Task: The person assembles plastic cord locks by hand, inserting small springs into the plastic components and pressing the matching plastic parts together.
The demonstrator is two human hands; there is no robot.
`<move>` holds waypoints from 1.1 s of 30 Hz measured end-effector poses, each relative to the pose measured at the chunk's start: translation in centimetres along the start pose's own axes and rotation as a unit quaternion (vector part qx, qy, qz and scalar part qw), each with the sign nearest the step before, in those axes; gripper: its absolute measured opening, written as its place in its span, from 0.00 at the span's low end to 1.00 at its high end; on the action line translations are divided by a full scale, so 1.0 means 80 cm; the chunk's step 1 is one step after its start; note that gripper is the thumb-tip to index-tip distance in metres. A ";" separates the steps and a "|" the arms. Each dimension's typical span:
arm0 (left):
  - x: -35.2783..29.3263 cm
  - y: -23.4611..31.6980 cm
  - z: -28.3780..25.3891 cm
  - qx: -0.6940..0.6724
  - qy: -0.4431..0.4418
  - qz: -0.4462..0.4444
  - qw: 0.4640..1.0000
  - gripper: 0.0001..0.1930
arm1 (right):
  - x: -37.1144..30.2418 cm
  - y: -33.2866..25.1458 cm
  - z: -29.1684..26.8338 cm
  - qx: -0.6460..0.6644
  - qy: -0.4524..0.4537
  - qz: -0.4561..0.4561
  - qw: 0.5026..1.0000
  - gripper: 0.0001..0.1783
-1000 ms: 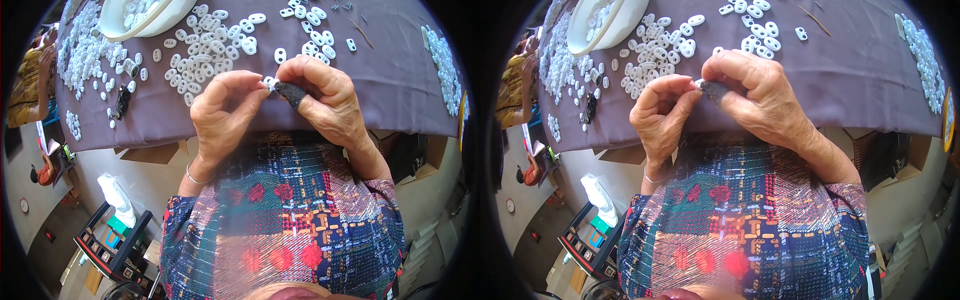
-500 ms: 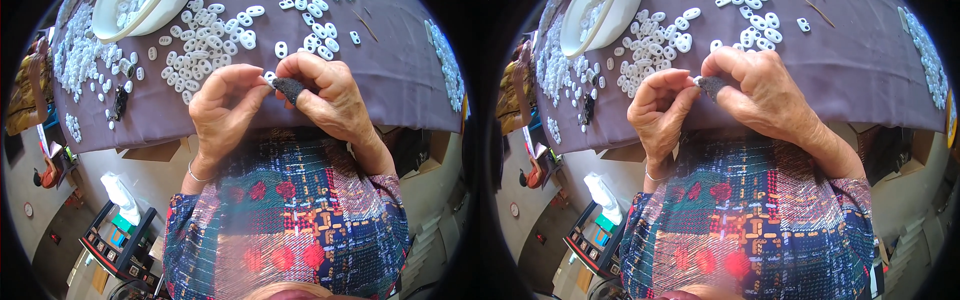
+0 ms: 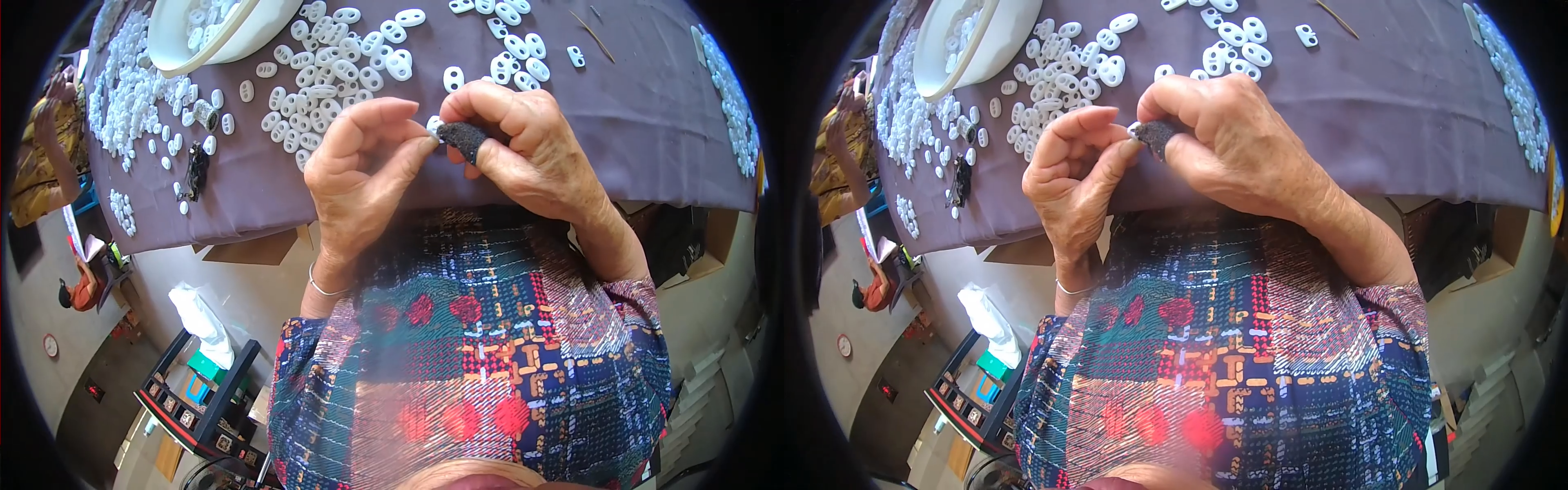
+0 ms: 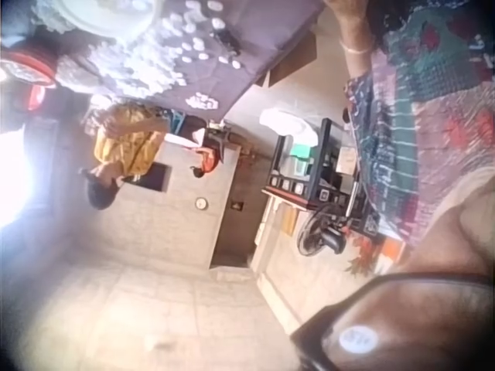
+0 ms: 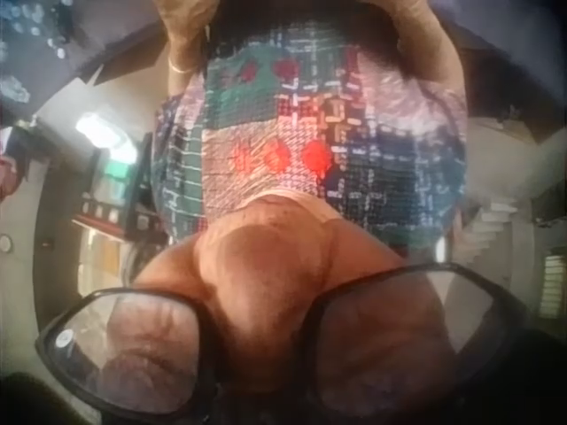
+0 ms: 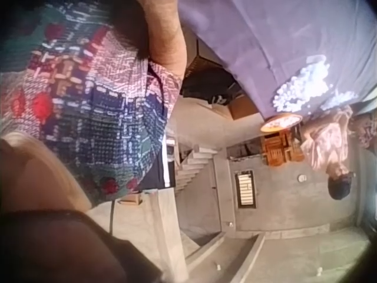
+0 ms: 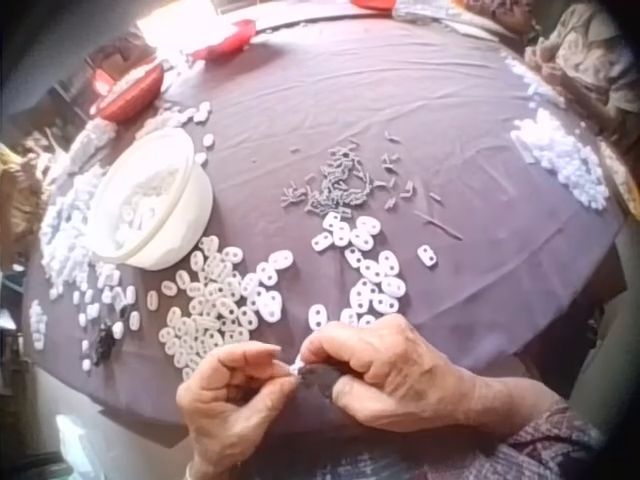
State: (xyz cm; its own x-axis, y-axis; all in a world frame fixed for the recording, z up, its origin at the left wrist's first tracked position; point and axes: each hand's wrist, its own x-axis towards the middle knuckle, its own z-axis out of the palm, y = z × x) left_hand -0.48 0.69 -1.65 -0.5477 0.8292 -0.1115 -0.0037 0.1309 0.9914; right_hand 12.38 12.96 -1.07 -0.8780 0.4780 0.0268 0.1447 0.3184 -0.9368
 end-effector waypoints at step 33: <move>0.000 0.002 0.006 -0.072 0.012 0.046 0.996 0.16 | 0.000 0.002 0.003 0.046 0.006 0.016 0.999 0.08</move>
State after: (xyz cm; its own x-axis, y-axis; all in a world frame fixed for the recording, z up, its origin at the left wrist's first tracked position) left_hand -0.07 0.97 -1.49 -0.5710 0.8207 -0.0195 -0.0717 -0.0262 0.9971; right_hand 12.32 12.83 -1.31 -0.8679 0.4967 0.0006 0.1292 0.2269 -0.9653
